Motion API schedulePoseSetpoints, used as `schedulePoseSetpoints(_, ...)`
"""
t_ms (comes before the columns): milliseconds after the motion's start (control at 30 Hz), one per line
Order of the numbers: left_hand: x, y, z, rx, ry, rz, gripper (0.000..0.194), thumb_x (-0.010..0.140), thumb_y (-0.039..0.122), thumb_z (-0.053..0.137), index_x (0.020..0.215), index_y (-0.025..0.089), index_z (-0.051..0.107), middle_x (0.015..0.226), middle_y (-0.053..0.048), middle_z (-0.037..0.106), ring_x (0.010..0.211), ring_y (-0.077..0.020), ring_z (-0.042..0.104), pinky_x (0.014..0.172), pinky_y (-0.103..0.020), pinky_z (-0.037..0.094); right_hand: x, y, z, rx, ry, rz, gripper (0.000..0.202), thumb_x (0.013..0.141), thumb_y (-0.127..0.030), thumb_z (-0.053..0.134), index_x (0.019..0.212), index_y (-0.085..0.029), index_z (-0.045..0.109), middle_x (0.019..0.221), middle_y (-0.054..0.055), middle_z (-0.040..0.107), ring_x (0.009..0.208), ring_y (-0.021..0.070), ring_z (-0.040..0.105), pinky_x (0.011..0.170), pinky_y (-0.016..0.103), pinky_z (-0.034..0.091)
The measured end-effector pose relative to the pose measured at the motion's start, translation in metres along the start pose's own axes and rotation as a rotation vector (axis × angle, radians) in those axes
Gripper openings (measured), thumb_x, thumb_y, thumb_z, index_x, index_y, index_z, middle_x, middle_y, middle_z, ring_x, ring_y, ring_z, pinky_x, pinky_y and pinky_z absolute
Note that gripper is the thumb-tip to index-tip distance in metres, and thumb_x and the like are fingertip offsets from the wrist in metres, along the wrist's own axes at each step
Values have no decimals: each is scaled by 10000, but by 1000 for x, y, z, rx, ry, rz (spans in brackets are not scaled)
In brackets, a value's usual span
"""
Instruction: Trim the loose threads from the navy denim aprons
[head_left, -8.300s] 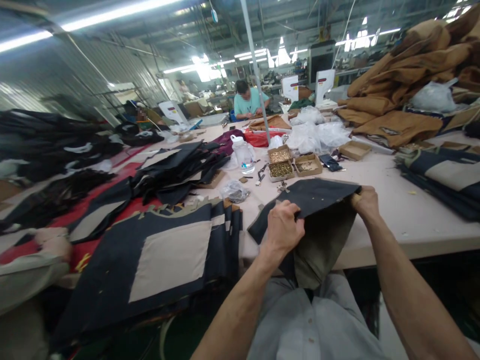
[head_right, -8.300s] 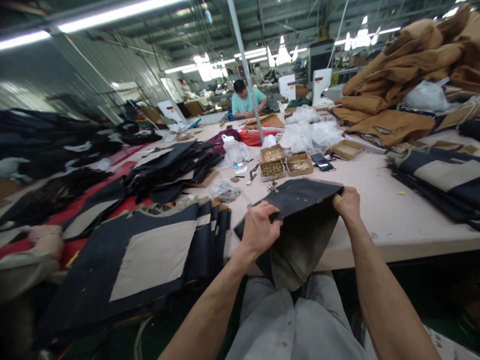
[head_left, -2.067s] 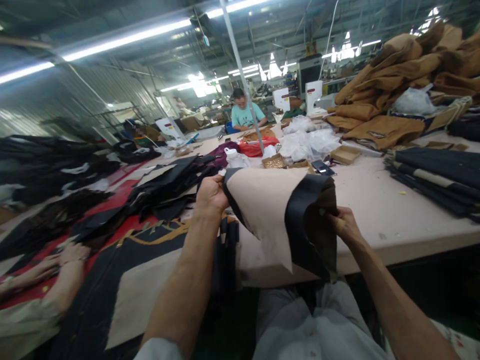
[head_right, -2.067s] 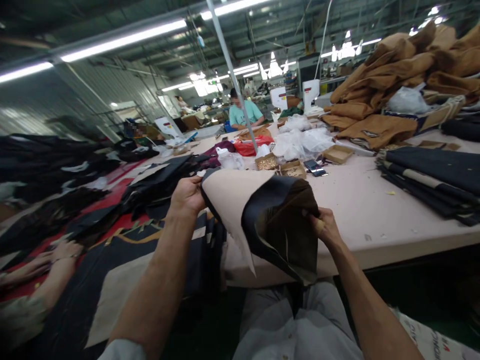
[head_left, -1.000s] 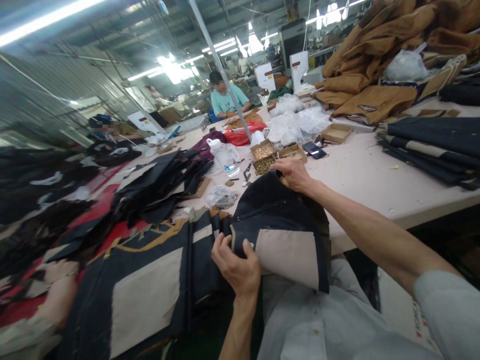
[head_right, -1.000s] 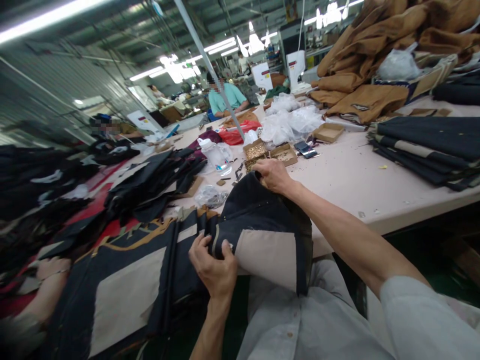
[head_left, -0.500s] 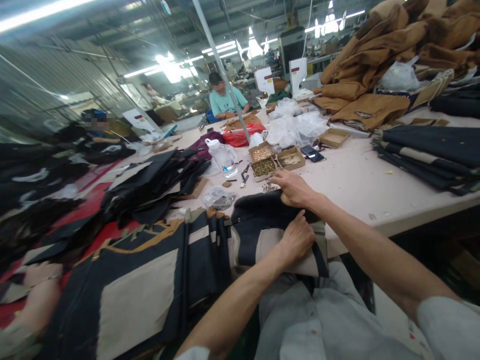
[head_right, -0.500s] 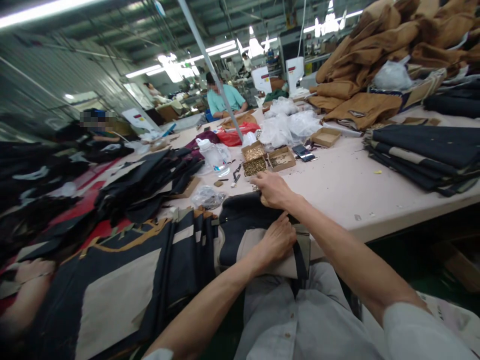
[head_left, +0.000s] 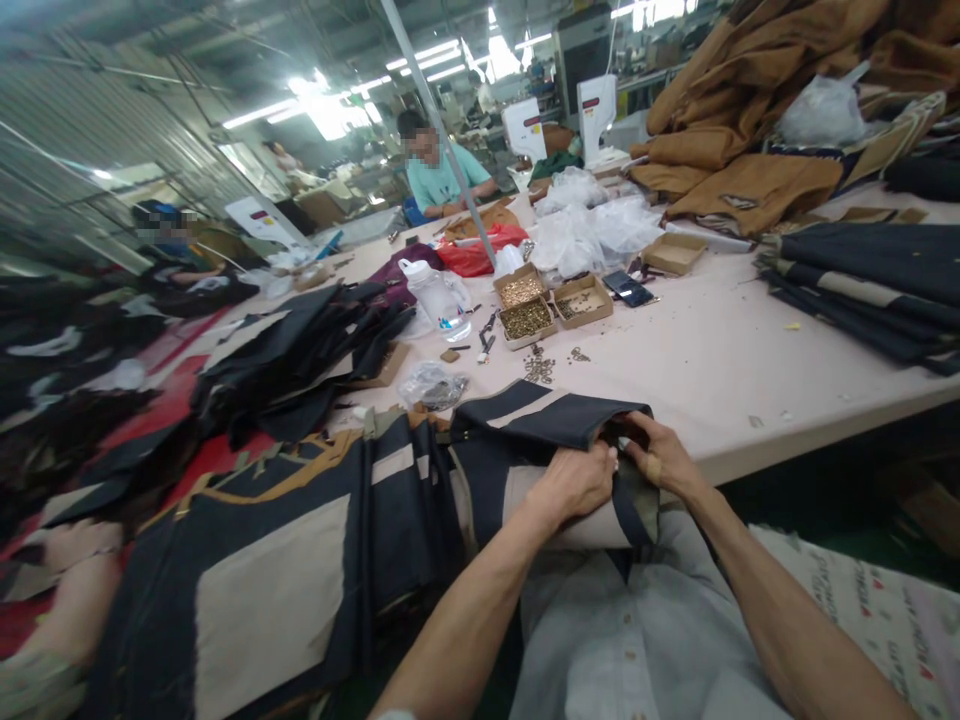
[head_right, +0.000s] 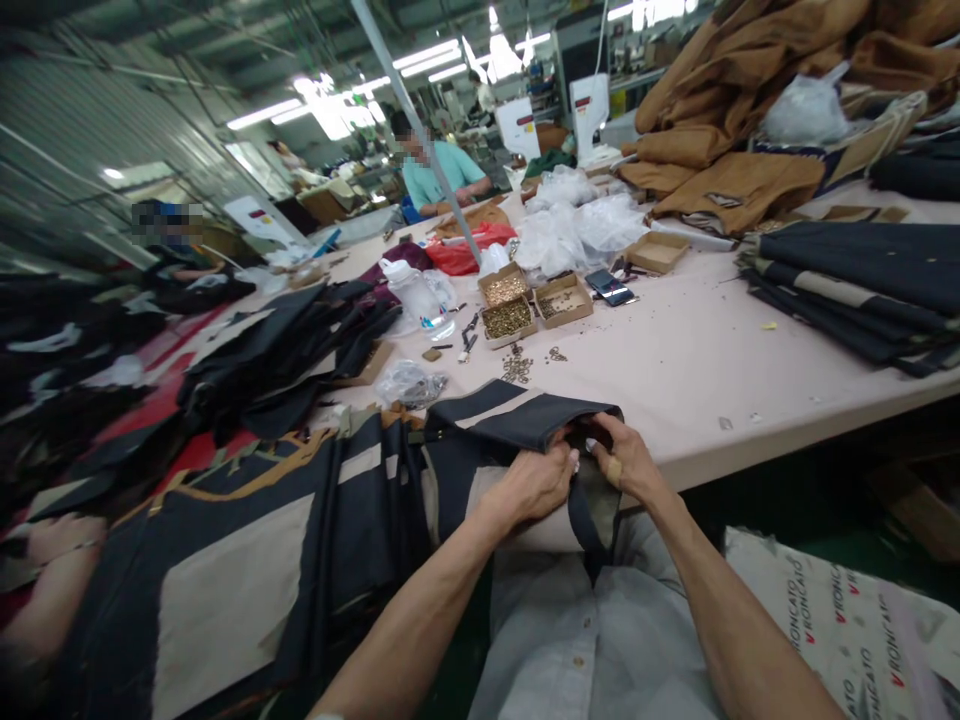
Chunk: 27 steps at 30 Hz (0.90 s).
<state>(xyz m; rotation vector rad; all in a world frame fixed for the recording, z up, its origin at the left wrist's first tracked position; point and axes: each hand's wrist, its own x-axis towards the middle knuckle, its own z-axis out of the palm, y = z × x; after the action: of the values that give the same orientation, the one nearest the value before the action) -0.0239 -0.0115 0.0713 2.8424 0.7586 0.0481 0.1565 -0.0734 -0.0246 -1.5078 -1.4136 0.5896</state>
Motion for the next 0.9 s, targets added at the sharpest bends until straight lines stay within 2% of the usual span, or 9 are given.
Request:
schedulePoseSetpoints(67, -2, -4, -8, 0, 62, -102, 480, 1031, 315, 281, 1277, 69, 611, 1324, -228, 613, 1235, -284, 597, 1095, -405, 437, 1, 8, 1, -56, -44, 30, 568, 739, -196, 638, 1305, -202, 589, 1178, 100, 655, 1035, 265, 641, 938, 417, 519)
schedulePoseSetpoints(200, -13, -19, -16, 97, 31, -257, 352, 951, 311, 448, 1001, 108, 731, 1252, -208, 651, 1060, -307, 671, 976, -419, 512, -1, 18, 6, -119, -70, 77, 758, 645, -181, 737, 1384, -221, 571, 1167, 98, 614, 969, 255, 638, 905, 414, 529)
schedulePoseSetpoints(267, -18, -25, -13, 111, -8, -282, 238, 855, 282, 577, 952, 135, 737, 1376, -188, 581, 1055, -315, 665, 923, -418, 537, -1, 19, 8, -121, -84, 71, 678, 662, -179, 729, 1330, -240, 633, 1147, 87, 608, 983, 255, 630, 909, 410, 526)
schedulePoseSetpoints(333, -21, -26, -5, 76, -24, -281, 240, 824, 300, 636, 1005, 183, 742, 1480, -144, 499, 1109, -317, 642, 901, -410, 548, -2, 20, 8, -123, -91, 57, 490, 708, -179, 687, 1194, -240, 725, 1102, 80, 606, 998, 258, 622, 917, 406, 521)
schedulePoseSetpoints(467, -18, -22, 23, -52, -36, -305, 374, 931, 406, 565, 1276, 306, 671, 1276, -101, 660, 1129, -289, 640, 936, -413, 533, -7, 19, 10, -110, -18, 20, 303, 751, -172, 616, 990, -238, 789, 1035, 78, 607, 1018, 266, 618, 923, 401, 516)
schedulePoseSetpoints(533, -17, -21, 38, -108, -19, -333, 400, 959, 405, 534, 1329, 292, 636, 1202, -88, 703, 1119, -270, 651, 975, -407, 515, -11, 19, 11, -68, 13, -16, 270, 745, -175, 612, 940, -241, 786, 1066, 77, 612, 1053, 266, 613, 925, 390, 513)
schedulePoseSetpoints(667, -16, -26, 59, -186, 98, -373, 275, 968, 370, 530, 1139, 263, 718, 1212, -48, 707, 1153, -233, 635, 1031, -373, 483, -14, 22, 12, -59, 35, 0, 174, 720, -196, 635, 843, -227, 754, 1031, 67, 616, 1009, 260, 616, 879, 380, 506)
schedulePoseSetpoints(800, -13, -29, 64, -224, 119, -370, 236, 944, 363, 574, 1081, 235, 717, 1189, -55, 711, 1150, -232, 637, 1035, -375, 477, -11, 26, 12, -92, 29, 13, 125, 722, -224, 627, 799, -223, 726, 988, 62, 607, 982, 261, 601, 856, 380, 488)
schedulePoseSetpoints(900, -4, -25, 62, -197, 83, -455, 319, 952, 410, 558, 1129, 184, 697, 1187, -110, 707, 1171, -276, 631, 1028, -414, 480, -7, 26, 12, -132, 36, 47, 104, 743, -255, 598, 753, -213, 692, 927, 59, 593, 904, 247, 596, 802, 362, 477)
